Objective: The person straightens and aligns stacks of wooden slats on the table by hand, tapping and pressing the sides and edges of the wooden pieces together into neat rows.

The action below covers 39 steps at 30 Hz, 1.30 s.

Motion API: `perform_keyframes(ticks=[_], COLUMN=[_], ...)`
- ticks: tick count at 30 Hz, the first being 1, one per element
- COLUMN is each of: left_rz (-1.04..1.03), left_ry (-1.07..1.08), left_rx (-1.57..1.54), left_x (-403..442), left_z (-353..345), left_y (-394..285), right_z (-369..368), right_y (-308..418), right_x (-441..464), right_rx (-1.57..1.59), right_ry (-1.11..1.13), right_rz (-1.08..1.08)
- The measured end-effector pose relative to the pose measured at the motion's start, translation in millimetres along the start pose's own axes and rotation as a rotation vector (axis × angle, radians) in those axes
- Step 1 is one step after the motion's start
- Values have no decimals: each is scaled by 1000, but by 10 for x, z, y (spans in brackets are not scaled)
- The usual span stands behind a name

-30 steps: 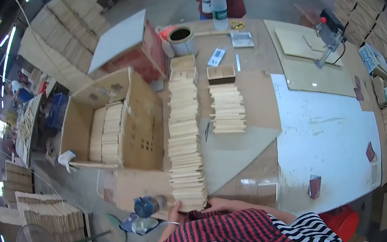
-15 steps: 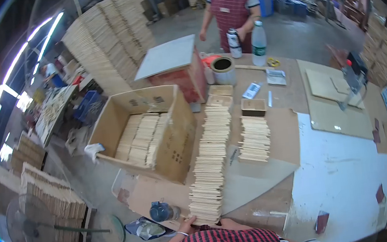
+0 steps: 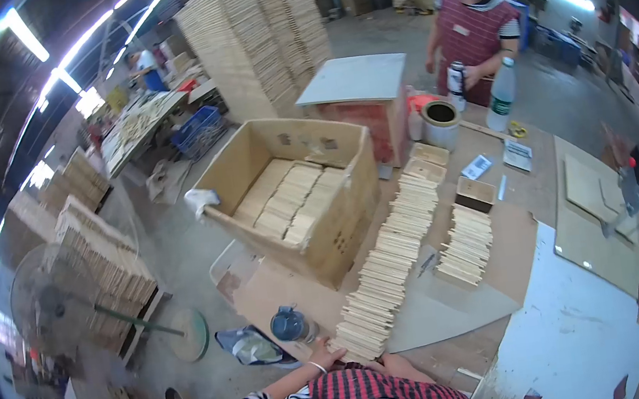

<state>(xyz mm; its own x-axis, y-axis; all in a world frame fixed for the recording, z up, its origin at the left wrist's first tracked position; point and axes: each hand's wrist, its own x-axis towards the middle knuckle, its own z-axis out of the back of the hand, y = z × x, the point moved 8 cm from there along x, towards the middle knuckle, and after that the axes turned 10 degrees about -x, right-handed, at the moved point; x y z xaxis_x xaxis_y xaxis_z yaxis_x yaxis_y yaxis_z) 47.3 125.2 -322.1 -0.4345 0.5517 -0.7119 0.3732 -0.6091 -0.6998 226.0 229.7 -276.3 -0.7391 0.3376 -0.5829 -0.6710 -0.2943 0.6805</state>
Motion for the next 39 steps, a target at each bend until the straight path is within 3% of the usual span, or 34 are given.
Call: perform_keyframes(ticks=[1, 4, 9, 21, 31, 39], left_rz=[0, 90, 101, 29, 120, 91], left_ry=[30, 56, 51, 110, 96, -12], left_rx=[32, -307, -322, -291, -396, -257], left_x=[66, 224, 320, 427, 261, 133], left_z=[-34, 41, 101, 116, 57, 21], left_y=[-10, 257, 337, 301, 227, 76], right_z=[-4, -239, -123, -139, -204, -271], right_y=[-48, -175, -11, -91, -82, -105], right_x=[45, 240, 49, 243, 177, 145], right_rx=[27, -4, 3, -41, -98, -65], right_ry=[-28, 96, 8, -16, -87, -122], right_rz=[-21, 31, 139, 29, -19, -37])
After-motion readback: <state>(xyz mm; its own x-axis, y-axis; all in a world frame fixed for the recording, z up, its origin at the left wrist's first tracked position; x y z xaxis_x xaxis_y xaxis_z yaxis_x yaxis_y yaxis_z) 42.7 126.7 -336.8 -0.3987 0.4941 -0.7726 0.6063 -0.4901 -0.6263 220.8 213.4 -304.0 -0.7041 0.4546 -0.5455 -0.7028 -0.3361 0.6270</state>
